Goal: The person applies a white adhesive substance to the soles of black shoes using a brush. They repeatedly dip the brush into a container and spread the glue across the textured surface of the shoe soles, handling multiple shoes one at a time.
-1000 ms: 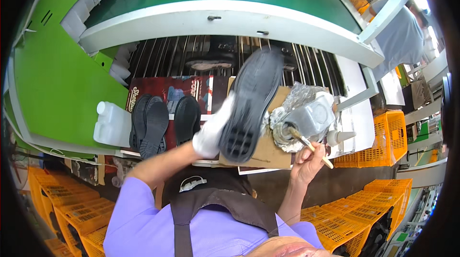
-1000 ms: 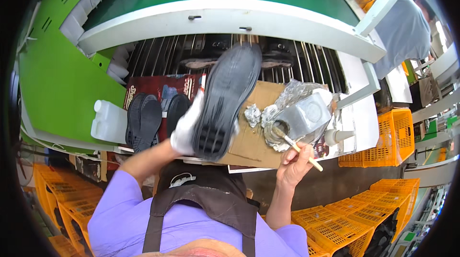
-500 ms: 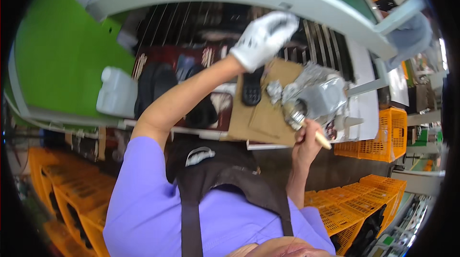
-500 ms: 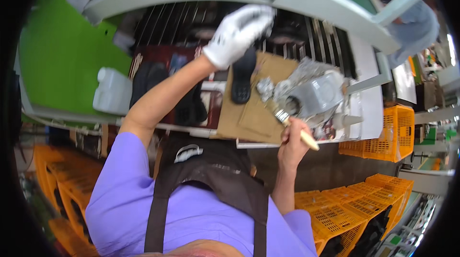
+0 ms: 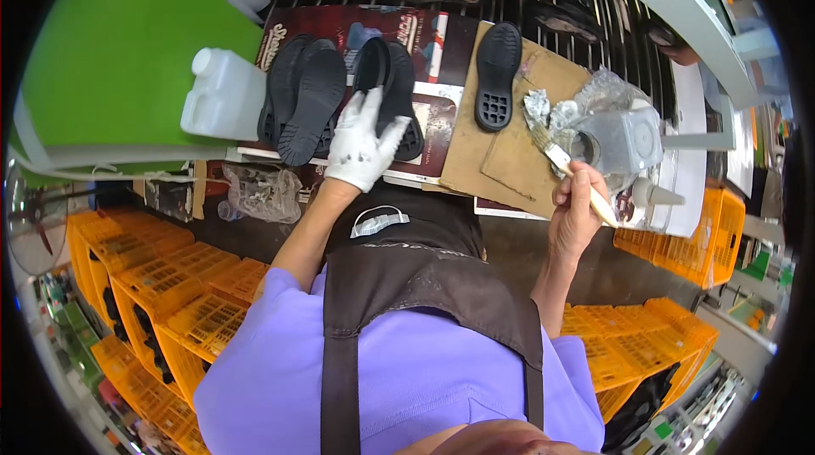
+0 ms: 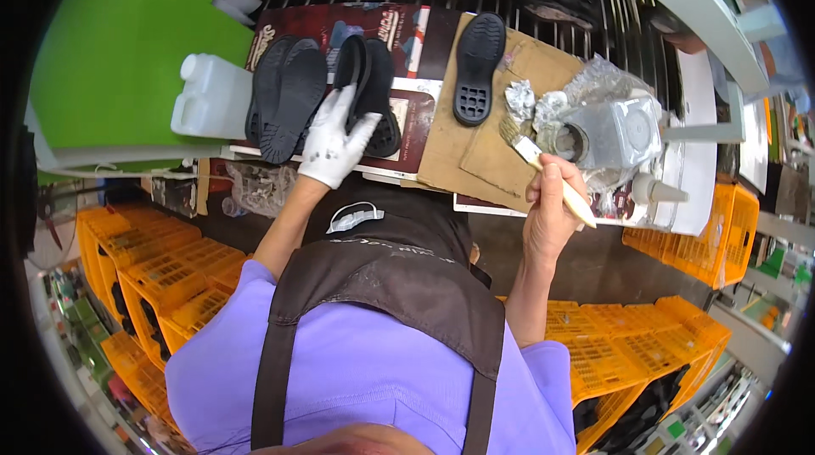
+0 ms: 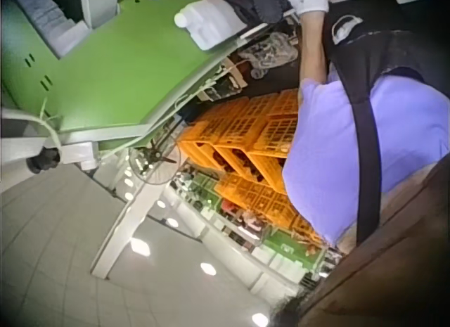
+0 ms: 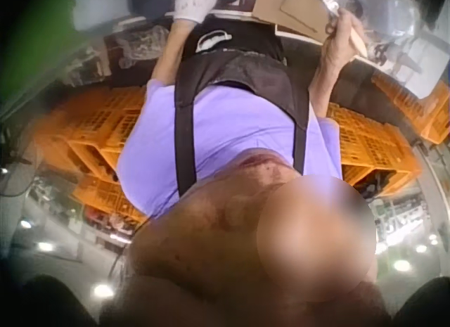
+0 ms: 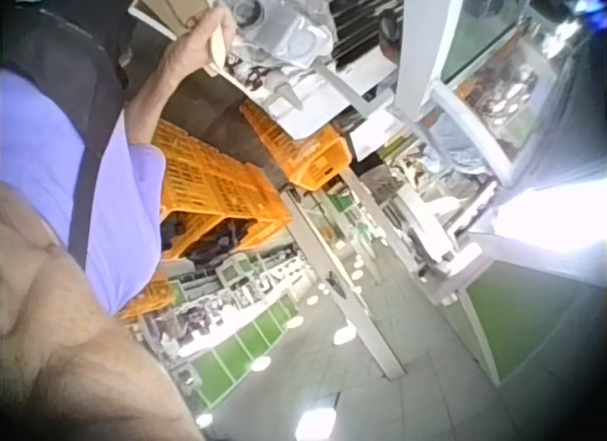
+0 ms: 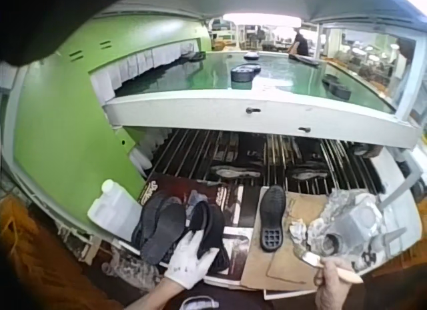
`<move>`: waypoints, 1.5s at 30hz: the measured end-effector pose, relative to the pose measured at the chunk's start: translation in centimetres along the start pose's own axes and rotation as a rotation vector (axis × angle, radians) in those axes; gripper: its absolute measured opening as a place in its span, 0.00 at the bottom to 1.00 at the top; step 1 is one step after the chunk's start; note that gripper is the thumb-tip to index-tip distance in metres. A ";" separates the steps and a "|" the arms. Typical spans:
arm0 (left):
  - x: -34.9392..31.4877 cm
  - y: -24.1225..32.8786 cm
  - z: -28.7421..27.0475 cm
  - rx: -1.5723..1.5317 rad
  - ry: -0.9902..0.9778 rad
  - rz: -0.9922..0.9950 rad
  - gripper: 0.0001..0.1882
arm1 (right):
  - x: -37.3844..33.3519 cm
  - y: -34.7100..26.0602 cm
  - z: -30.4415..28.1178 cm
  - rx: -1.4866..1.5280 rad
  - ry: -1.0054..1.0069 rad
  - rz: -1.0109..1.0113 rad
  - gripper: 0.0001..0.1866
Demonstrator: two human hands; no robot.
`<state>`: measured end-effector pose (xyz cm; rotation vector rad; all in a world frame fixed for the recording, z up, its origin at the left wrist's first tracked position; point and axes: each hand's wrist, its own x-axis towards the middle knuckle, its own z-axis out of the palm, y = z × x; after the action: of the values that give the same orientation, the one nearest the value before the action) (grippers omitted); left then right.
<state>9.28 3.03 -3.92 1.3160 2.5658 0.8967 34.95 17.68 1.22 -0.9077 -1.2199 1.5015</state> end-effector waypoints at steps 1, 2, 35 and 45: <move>0.2 -0.6 0.7 -0.131 0.093 -0.017 0.35 | 0.2 -0.1 -0.2 -0.075 -0.005 -0.042 0.09; 0.3 -1.0 1.2 -0.263 0.182 -0.038 0.34 | 0.3 -0.2 -0.5 -0.150 -0.010 -0.082 0.09; 2.8 4.8 -0.1 -2.023 -0.424 -0.709 0.20 | 3.5 0.3 -5.9 -0.589 0.208 0.013 0.09; 3.1 8.7 0.7 -1.962 -0.722 -0.376 0.28 | 3.4 -1.7 -7.0 -0.846 -0.153 -0.148 0.07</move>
<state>13.72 9.64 0.84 0.2687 0.5017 1.5503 41.00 22.84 1.36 -1.2085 -2.0479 0.9234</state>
